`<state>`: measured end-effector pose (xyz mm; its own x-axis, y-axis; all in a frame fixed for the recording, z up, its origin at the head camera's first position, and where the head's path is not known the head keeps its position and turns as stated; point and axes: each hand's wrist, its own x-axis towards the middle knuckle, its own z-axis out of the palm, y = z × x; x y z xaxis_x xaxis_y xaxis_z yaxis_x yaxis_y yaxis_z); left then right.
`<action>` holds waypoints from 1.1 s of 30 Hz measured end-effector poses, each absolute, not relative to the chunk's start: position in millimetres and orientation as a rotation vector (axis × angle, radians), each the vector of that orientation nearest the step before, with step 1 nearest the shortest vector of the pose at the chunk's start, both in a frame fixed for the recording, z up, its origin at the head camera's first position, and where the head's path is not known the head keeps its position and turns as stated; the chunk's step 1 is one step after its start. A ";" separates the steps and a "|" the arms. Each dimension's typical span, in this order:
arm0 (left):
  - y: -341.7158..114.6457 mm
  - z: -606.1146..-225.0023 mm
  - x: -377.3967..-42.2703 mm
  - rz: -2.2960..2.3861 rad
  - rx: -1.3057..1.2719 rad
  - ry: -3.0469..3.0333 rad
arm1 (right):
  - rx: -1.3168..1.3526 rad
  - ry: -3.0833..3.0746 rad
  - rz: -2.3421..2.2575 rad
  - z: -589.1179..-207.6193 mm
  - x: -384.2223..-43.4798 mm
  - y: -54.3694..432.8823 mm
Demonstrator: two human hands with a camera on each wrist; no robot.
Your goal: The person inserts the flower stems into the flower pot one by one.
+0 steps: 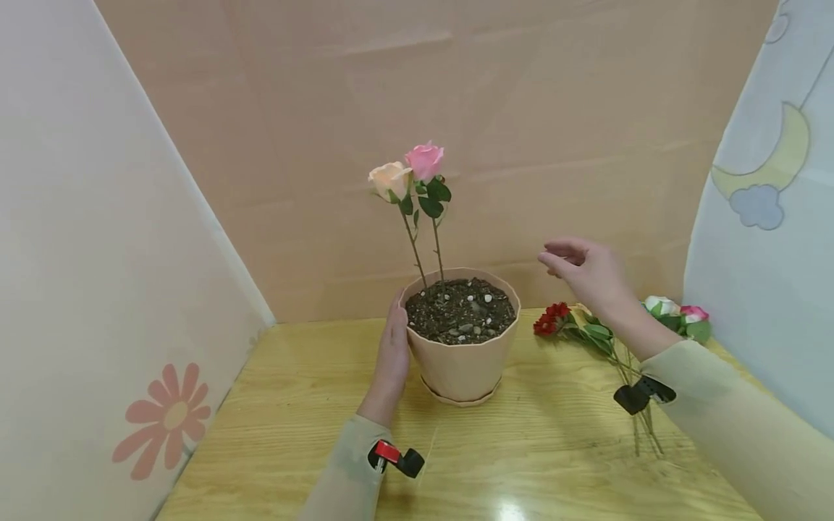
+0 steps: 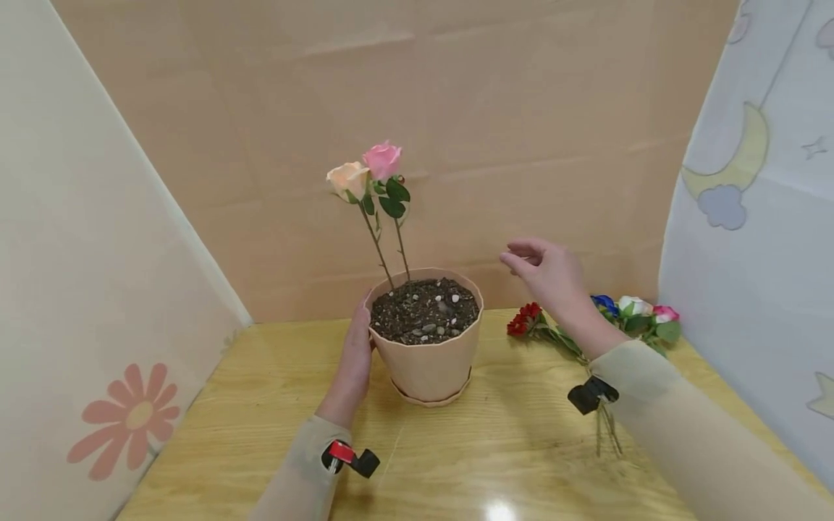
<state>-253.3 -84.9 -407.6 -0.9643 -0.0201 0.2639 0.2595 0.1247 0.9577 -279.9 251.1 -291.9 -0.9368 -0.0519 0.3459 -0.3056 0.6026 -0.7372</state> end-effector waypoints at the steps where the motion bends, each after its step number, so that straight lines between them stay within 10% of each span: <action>1: -85.4 -407.8 -253.2 -1.932 -0.229 -2.189 | 0.283 -2.552 1.239 -293.8 -278.6 255.8; 33: -85.5 -404.1 -254.3 -1.925 -0.224 -2.191 | 0.203 -2.744 0.805 -380.8 -241.5 384.4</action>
